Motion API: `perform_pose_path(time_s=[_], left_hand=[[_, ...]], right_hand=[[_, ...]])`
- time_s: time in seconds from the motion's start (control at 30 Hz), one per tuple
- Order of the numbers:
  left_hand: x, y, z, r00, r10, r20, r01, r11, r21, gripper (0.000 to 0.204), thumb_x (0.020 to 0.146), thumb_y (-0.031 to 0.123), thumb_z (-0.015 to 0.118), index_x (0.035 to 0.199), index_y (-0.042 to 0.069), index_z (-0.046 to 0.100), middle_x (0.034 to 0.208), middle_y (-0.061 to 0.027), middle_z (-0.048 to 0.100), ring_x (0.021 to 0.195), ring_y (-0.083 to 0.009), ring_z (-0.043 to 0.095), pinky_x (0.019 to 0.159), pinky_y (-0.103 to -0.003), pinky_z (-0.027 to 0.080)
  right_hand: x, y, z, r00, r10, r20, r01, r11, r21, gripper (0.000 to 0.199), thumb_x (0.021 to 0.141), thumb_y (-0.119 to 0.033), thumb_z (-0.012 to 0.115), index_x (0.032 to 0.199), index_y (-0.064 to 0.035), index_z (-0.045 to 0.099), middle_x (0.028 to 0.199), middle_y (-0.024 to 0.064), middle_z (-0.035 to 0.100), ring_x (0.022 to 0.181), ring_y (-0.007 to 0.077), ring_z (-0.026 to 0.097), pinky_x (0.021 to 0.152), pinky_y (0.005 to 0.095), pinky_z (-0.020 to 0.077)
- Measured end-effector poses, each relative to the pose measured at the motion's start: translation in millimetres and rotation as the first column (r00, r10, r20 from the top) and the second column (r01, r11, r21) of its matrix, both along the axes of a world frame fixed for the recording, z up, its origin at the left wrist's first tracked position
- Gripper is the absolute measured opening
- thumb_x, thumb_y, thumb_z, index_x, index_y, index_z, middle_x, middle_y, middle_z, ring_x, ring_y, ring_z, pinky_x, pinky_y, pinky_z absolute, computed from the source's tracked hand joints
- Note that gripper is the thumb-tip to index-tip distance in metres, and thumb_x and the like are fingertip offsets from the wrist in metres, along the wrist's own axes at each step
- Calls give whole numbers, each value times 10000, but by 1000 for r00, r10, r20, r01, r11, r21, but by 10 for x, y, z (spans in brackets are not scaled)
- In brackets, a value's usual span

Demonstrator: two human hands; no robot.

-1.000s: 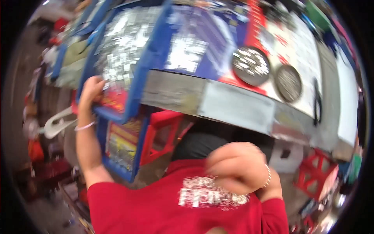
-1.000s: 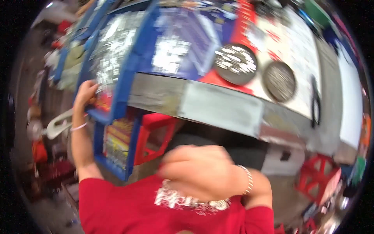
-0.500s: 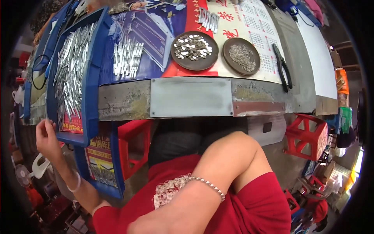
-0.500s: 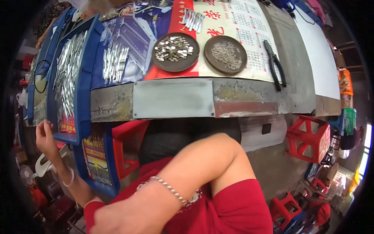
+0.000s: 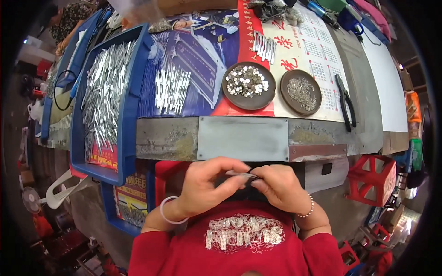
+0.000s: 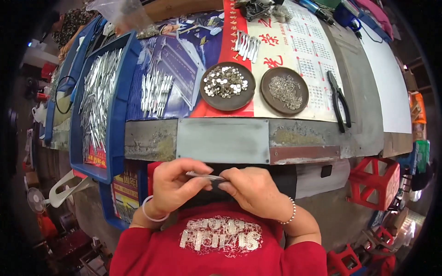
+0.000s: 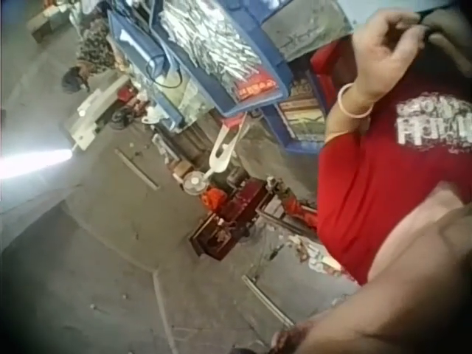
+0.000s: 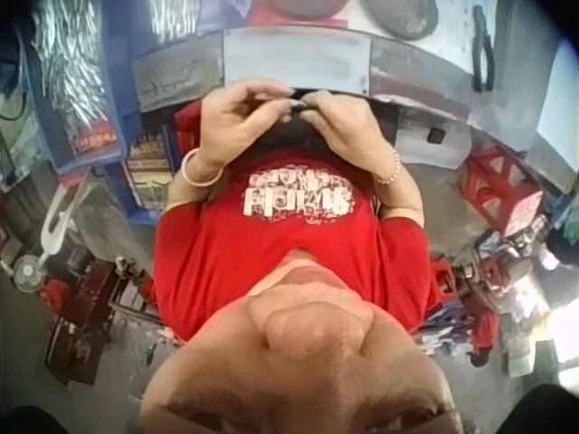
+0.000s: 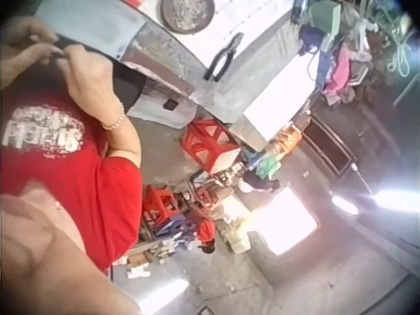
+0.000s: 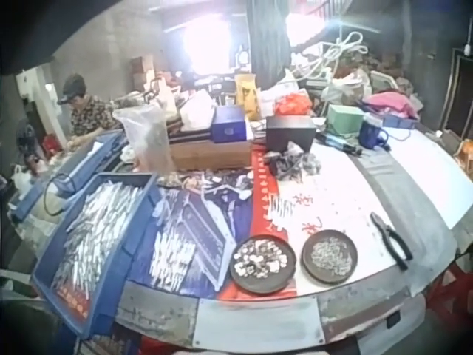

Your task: Assembling small circular components onto thin metal strips by hand.

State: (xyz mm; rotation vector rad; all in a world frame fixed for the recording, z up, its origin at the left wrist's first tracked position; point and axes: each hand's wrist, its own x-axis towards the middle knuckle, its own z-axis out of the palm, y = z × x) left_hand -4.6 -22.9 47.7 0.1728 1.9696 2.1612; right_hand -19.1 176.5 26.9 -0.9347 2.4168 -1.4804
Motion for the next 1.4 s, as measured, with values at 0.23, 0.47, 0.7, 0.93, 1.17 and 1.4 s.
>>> perform_pose_path(time_s=[0.23, 0.47, 0.7, 0.93, 1.17, 1.4], left_hand=[[-289, 190, -335, 997, -70, -30, 76, 949, 307, 92, 892, 8, 552, 969, -26, 588, 957, -75, 564, 937, -127, 548, 804, -242, 448], [-308, 234, -386, 961, -105, 256, -61, 822, 566, 188, 942, 189, 515, 992, 11, 548, 782, -59, 581, 758, -177, 620, 704, -286, 514], [-211, 322, -463, 863, -247, 440, -137, 723, 677, 224, 955, 217, 493, 1002, 16, 578, 700, -9, 508, 595, -85, 427, 539, -207, 353], [-215, 333, -405, 823, -298, 483, -162, 693, 703, 207, 955, 167, 488, 1045, 0, 571, 737, -12, 531, 600, -81, 423, 566, -207, 356], [-169, 385, -428, 744, -384, 547, -235, 616, 752, 198, 955, 167, 477, 1028, -1, 552, 718, -30, 518, 544, -66, 401, 506, -207, 325], [-127, 420, -434, 680, -506, 531, -225, 546, 807, 177, 944, 186, 509, 992, 19, 545, 739, -27, 558, 537, -70, 430, 500, -200, 346]], right_hand=[[-252, 178, 60, 994, -77, 72, 74, 996, 42, 176, 800, -118, 627, 933, -17, 572, 795, 143, 582, 719, 325, 586, 631, 374, 470], [-1170, 785, 41, 814, -396, -426, 542, 781, 311, 190, 796, -78, 612, 976, -23, 584, 851, 126, 573, 827, 302, 559, 739, 380, 412], [-1409, 824, -53, 887, -235, -399, 442, 683, 582, 94, 766, -58, 599, 840, -28, 548, 838, 125, 580, 822, 319, 558, 716, 389, 394], [-1424, 929, -76, 846, -478, -235, 514, 849, 124, 95, 833, -46, 588, 897, 23, 584, 772, 105, 593, 692, 202, 565, 656, 281, 438], [-1364, 998, -54, 803, -430, 414, 549, 804, -230, 75, 865, -90, 607, 848, -18, 593, 765, 13, 581, 683, 61, 513, 620, 208, 416], [-1261, 978, -56, 673, -124, 729, 620, 631, -466, 94, 861, -69, 589, 786, -61, 531, 764, 44, 600, 595, 61, 527, 526, 176, 409]])
